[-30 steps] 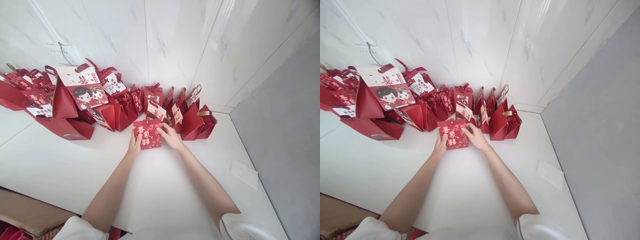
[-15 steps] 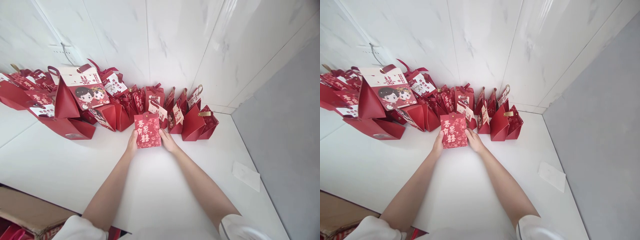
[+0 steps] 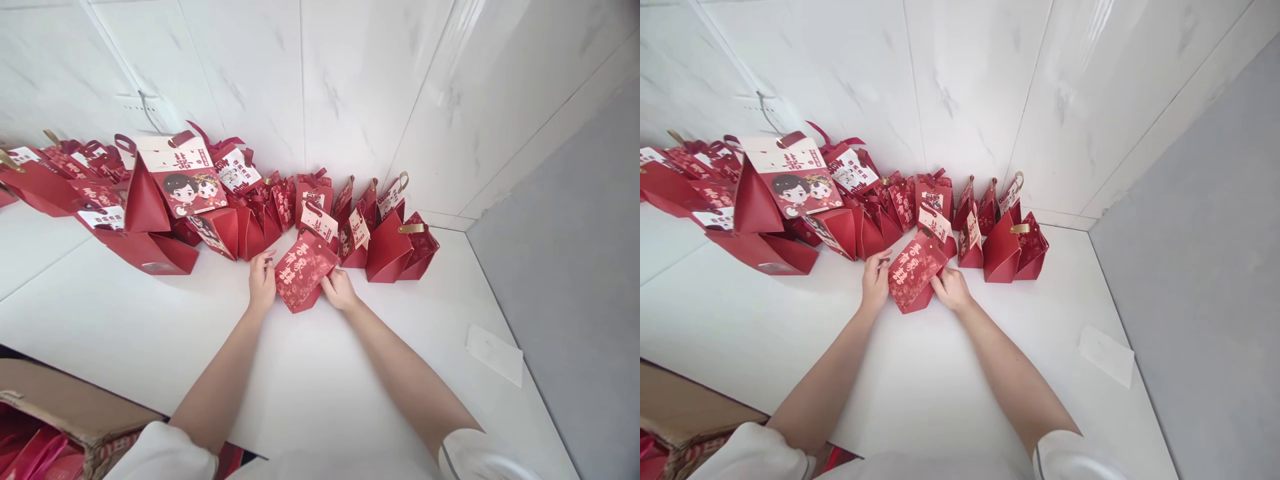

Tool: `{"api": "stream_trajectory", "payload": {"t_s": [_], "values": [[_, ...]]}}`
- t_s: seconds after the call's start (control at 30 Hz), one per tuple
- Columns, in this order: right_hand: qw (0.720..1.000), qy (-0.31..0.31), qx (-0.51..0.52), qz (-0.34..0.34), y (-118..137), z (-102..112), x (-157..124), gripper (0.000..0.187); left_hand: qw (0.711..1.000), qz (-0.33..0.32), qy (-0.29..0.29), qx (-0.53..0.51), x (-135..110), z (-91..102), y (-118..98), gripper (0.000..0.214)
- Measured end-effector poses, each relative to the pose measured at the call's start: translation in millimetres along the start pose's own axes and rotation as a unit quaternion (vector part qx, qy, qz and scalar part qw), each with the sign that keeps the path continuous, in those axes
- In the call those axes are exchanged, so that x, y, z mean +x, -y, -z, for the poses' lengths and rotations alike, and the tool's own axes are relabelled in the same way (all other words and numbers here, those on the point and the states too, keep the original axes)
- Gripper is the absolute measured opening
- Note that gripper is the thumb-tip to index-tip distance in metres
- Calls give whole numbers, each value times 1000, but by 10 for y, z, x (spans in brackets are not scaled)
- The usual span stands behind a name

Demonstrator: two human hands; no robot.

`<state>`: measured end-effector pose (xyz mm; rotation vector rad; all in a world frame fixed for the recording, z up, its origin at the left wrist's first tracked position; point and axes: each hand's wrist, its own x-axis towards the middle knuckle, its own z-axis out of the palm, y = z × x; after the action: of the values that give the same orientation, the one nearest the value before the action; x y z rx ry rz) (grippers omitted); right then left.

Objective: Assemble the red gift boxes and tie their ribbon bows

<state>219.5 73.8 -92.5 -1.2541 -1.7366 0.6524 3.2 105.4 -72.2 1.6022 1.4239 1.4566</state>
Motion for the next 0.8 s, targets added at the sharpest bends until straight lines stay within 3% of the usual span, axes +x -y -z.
{"api": "stream_trajectory", "payload": {"t_s": [0.1, 0.23, 0.3, 0.4, 0.47, 0.6, 0.67, 0.8], "values": [[1000, -4, 11, -11, 2, -38, -8, 50, 999, 43, -12, -13, -16, -64, 81, 28], [996, -42, 58, -46, 63, -136, -60, 59, 993, 97, -41, -52, -88, -167, 32, 47], [993, -56, 89, -60, 109, -189, -106, 64, 984, 135, 10, -118, -137, -190, -116, 56], [989, -52, 125, -59, 168, -216, -182, 65, 920, 229, 148, -280, -205, -115, -433, 57], [988, -39, 139, -47, 181, -186, -223, 64, 912, 252, 153, -286, -263, 42, -632, 54], [986, -5, 169, -13, 128, -76, -245, 73, 925, 264, 54, -268, -555, 568, -880, 51], [979, -19, 200, -39, 81, -40, -224, 69, 916, 277, 9, -289, -829, 863, -955, 45], [954, -62, 273, -108, 13, -20, -173, 61, 844, 418, -33, -334, -1514, 1316, -1115, 49]]}}
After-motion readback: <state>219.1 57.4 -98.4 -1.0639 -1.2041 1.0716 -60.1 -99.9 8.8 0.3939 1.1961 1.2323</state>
